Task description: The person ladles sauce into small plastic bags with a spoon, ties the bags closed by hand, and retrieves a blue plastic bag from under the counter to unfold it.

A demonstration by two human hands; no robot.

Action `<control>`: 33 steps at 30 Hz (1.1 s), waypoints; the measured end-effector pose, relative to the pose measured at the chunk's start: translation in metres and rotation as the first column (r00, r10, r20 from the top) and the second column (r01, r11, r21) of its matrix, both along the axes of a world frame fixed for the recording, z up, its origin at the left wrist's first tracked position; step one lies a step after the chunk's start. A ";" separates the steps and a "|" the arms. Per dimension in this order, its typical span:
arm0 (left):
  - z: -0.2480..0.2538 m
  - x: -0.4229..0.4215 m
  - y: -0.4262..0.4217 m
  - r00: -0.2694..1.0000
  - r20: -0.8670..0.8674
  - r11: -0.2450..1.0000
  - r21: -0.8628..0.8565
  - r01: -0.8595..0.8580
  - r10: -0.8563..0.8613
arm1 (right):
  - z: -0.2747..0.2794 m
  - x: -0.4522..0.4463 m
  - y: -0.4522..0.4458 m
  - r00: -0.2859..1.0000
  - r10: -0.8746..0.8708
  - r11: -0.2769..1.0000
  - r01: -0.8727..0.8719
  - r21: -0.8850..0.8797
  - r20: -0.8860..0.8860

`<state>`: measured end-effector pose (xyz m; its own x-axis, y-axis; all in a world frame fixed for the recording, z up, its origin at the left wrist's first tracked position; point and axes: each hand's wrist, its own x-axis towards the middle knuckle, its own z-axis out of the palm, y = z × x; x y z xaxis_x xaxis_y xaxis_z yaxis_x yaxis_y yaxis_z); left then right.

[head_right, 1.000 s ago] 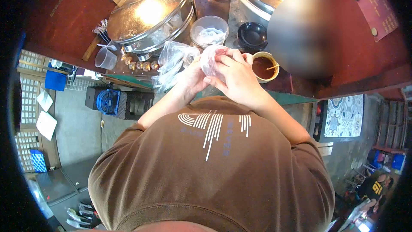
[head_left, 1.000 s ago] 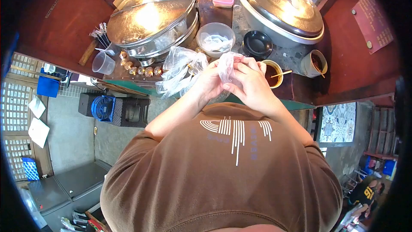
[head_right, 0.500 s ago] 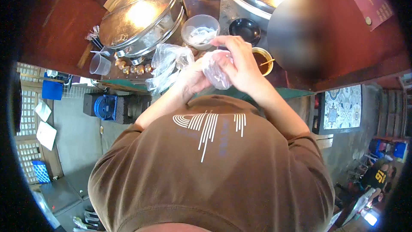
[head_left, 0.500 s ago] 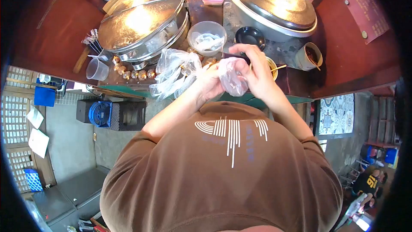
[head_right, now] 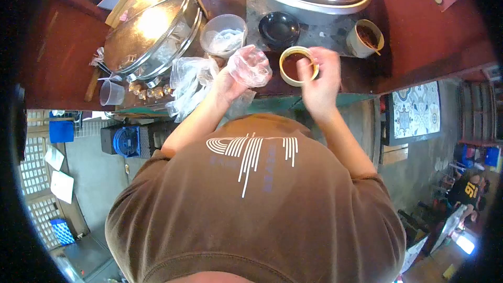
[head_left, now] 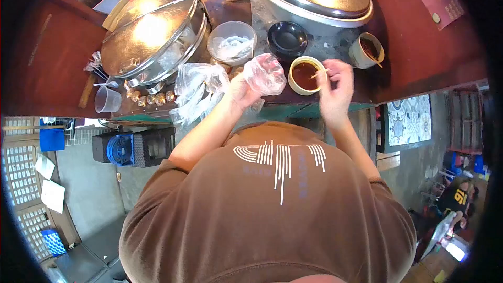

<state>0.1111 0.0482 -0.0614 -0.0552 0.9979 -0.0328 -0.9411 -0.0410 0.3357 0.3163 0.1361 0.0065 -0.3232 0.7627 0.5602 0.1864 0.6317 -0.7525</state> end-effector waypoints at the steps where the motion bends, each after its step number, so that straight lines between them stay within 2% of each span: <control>1: -0.009 -0.001 0.002 1.000 0.020 1.000 -0.009 0.013 -0.013 | -0.009 0.007 0.011 0.986 -0.159 0.966 0.145 -0.215 -0.048; 3: -0.016 0.000 0.001 0.997 0.041 0.997 0.010 0.070 -0.070 | -0.055 0.029 0.052 0.954 -0.301 0.891 0.286 -0.352 0.013; 5: -0.018 0.004 -0.001 0.992 0.022 0.992 0.009 0.123 -0.124 | -0.062 0.036 0.067 0.987 -0.154 0.718 0.142 -0.681 0.044; 7: -0.033 0.006 0.002 0.992 -0.028 0.992 -0.027 0.123 -0.124 | -0.073 0.033 0.077 0.996 -0.002 0.619 -0.071 -0.783 -0.092; 9: -0.046 0.009 0.004 0.991 -0.045 0.992 -0.037 0.122 -0.123 | -0.077 0.026 0.080 0.987 0.133 0.694 -0.155 -0.703 -0.087; 12: -0.063 0.013 0.008 0.988 -0.038 0.989 0.006 0.149 -0.148 | -0.069 0.020 0.071 0.984 0.178 0.816 -0.128 -0.563 0.034; 15: -0.060 0.020 0.010 0.987 -0.082 0.989 -0.061 0.134 -0.138 | -0.043 0.021 0.047 0.975 0.153 0.942 -0.096 -0.321 0.159; 19: -0.067 0.023 0.012 0.990 -0.072 0.990 -0.080 0.113 -0.119 | -0.031 0.030 0.041 0.954 0.158 0.987 -0.159 -0.017 0.257; 22: -0.067 0.027 0.012 0.993 -0.053 0.992 -0.081 0.101 -0.105 | -0.028 0.033 0.045 0.950 0.137 0.977 -0.177 0.121 0.280; 25: -0.067 0.029 0.013 0.994 -0.060 0.993 -0.083 0.089 -0.094 | -0.029 0.034 0.047 0.935 0.135 0.958 -0.207 0.197 0.329; 28: -0.070 0.028 0.013 0.994 -0.072 0.992 -0.098 0.077 -0.084 | -0.035 0.038 0.048 0.907 0.121 0.959 -0.212 0.190 0.403; 33: -0.070 0.028 0.014 0.994 -0.062 0.990 -0.112 0.083 -0.090 | -0.040 0.043 0.043 0.929 0.162 0.983 -0.183 0.032 0.333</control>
<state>0.1390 0.0622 -0.1311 0.0254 0.9897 -0.1411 -0.9149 0.0799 0.3957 0.3591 0.1790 -0.0332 -0.6201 0.6461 0.4450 0.2999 0.7193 -0.6266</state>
